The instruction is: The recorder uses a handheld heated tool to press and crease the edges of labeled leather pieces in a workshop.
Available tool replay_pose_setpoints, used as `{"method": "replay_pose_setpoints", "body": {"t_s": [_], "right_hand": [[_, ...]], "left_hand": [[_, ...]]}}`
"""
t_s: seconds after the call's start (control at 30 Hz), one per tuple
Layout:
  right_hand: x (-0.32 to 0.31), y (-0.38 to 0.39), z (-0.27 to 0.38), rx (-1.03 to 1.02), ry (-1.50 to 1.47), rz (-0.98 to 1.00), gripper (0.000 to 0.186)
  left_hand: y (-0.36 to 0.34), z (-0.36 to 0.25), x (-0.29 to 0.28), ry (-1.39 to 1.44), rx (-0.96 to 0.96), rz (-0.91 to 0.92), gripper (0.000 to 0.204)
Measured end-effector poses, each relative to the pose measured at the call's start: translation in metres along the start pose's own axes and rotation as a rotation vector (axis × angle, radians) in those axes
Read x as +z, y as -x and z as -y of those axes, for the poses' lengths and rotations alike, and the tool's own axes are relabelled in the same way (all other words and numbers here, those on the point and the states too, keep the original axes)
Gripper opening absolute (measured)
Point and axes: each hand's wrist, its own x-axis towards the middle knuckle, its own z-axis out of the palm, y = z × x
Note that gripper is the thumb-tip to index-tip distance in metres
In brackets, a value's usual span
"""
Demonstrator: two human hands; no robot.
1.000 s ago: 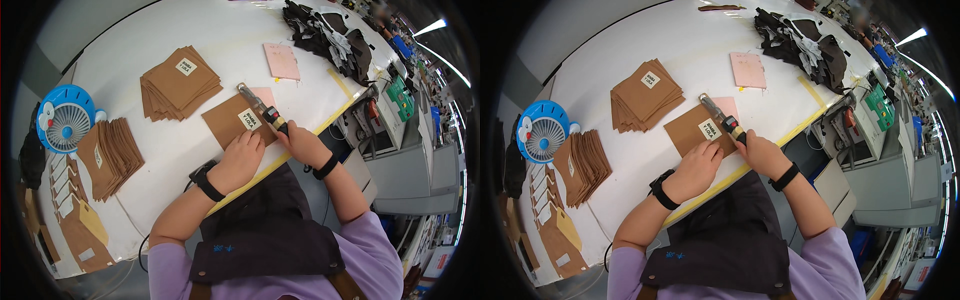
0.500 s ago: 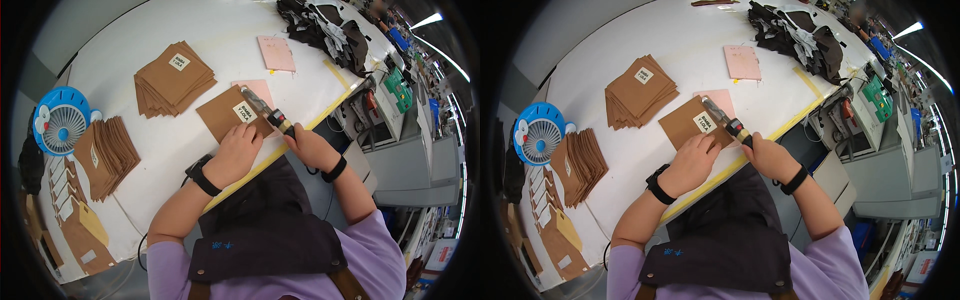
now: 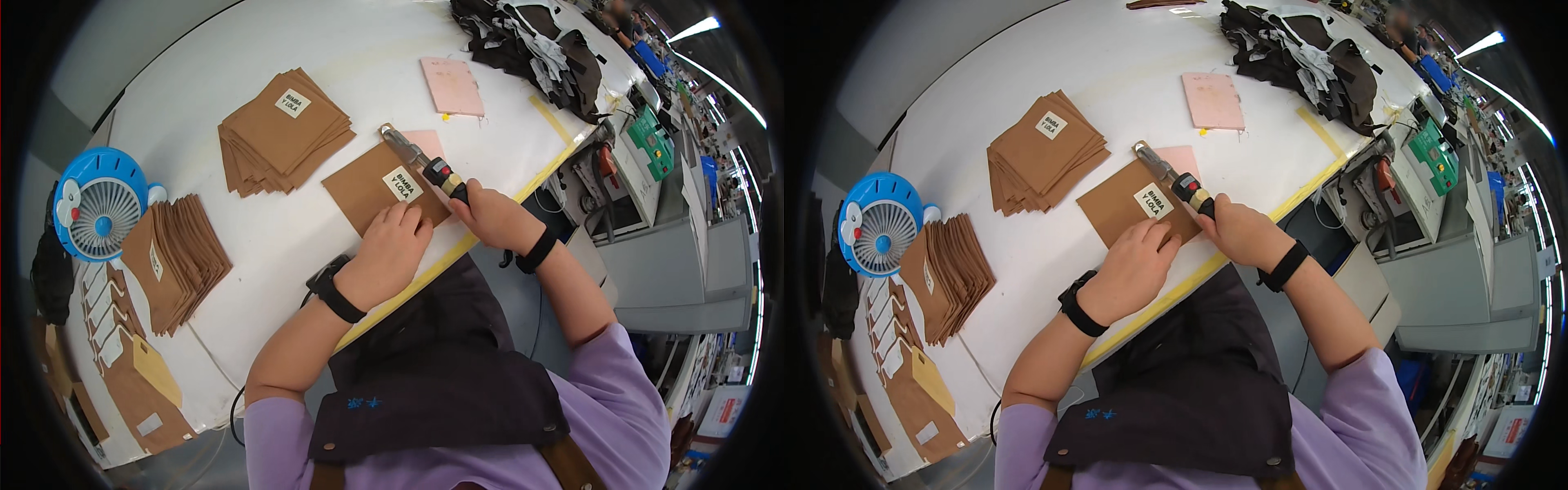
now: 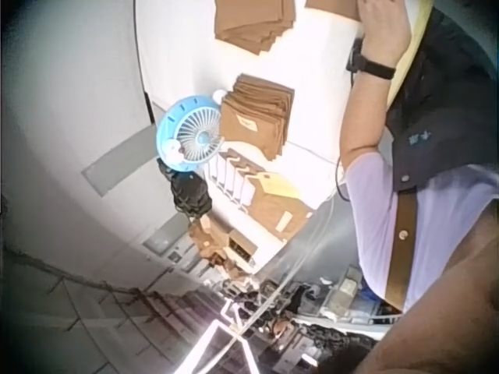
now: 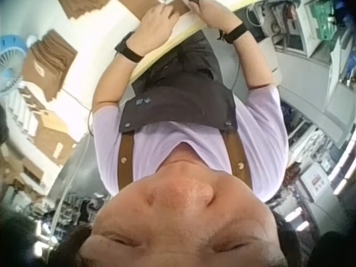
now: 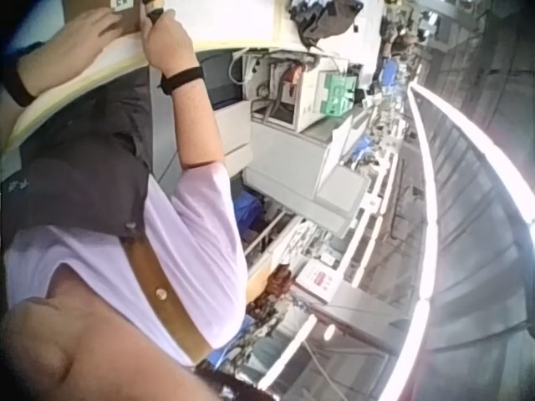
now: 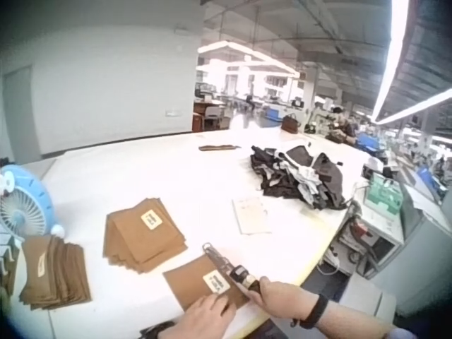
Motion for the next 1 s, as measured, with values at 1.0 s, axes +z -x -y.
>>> {"method": "replay_pose_setpoints", "body": {"t_s": [1.0], "right_hand": [[0.001, 0.094, -0.007, 0.126, 0.09, 0.06, 0.038]], "left_hand": [[0.002, -0.006, -0.006, -0.093, -0.014, 0.038, 0.041]]}}
